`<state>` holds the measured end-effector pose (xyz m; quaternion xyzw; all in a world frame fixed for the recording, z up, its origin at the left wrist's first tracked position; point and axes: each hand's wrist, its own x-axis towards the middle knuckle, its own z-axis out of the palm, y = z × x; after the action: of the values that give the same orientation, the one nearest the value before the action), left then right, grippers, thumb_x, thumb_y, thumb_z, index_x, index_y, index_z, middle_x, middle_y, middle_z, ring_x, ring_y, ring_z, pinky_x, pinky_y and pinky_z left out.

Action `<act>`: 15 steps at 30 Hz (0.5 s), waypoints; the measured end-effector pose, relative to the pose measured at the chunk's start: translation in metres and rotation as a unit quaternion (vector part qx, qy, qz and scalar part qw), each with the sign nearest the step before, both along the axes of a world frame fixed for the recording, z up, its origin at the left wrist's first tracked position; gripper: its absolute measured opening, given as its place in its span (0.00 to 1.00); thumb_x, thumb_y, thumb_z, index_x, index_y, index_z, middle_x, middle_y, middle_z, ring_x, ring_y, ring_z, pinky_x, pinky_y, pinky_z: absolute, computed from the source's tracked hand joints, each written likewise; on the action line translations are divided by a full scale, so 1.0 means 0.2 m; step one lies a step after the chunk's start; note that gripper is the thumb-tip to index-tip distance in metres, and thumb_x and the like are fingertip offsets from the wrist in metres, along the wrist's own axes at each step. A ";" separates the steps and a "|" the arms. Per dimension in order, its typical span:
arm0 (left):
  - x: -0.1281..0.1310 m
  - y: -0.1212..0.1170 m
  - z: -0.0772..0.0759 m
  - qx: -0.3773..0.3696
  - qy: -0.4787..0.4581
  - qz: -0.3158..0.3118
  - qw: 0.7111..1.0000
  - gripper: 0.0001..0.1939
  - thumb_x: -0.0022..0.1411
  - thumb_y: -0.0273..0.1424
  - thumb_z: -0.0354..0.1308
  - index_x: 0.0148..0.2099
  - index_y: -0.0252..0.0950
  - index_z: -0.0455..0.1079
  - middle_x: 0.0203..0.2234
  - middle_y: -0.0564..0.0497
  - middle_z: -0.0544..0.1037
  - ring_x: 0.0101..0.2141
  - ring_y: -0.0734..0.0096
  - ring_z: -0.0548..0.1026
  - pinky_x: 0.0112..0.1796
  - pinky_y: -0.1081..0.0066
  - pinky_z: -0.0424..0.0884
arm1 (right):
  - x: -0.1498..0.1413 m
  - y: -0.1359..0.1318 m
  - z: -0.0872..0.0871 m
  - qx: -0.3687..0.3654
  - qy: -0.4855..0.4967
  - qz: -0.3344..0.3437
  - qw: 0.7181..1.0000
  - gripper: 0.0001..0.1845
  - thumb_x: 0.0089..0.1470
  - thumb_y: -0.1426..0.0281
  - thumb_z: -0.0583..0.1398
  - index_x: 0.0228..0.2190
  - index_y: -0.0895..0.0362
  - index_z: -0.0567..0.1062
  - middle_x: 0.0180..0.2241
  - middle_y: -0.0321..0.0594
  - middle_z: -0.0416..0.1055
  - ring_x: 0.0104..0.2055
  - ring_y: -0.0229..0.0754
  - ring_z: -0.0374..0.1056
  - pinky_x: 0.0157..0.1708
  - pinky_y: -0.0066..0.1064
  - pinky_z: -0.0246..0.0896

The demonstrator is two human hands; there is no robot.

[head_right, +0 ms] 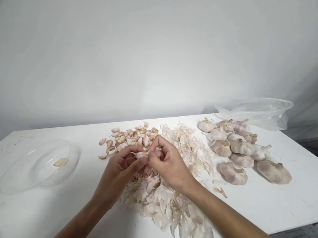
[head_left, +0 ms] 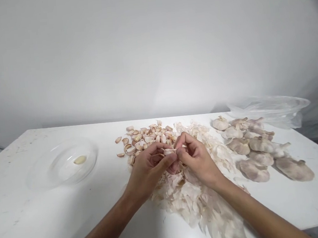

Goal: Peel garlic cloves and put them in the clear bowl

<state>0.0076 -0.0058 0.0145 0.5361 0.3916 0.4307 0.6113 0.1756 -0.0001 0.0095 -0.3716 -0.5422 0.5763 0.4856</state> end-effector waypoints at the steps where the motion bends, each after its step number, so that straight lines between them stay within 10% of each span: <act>1: 0.00 0.00 0.00 0.012 0.017 0.011 1.000 0.11 0.65 0.38 0.64 0.44 0.38 0.75 0.26 0.50 0.81 0.29 0.67 0.79 0.34 0.70 0.75 | 0.00 0.01 0.01 -0.002 -0.005 0.003 1.000 0.06 0.58 0.71 0.61 0.31 0.52 0.67 0.23 0.30 0.73 0.24 0.38 0.71 0.28 0.31 0.68; 8: -0.01 0.00 -0.02 0.078 0.095 0.032 0.992 0.13 0.69 0.39 0.59 0.52 0.41 0.75 0.34 0.49 0.84 0.37 0.64 0.81 0.40 0.69 0.74 | 0.02 0.04 0.00 -0.077 0.096 0.025 0.992 0.05 0.53 0.75 0.58 0.28 0.53 0.66 0.16 0.28 0.66 0.21 0.34 0.60 0.27 0.27 0.57; 15: -0.01 0.00 -0.01 0.028 0.118 0.027 0.992 0.16 0.69 0.42 0.58 0.48 0.36 0.76 0.22 0.54 0.77 0.25 0.71 0.74 0.30 0.73 0.70 | 0.04 0.05 0.00 -0.111 0.159 0.006 0.981 0.06 0.51 0.77 0.56 0.28 0.53 0.67 0.17 0.28 0.62 0.20 0.34 0.56 0.23 0.26 0.54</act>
<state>0.0056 -0.0061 0.0121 0.5895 0.4632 0.3910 0.5339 0.1839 0.0107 0.0102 -0.3231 -0.3931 0.6874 0.5182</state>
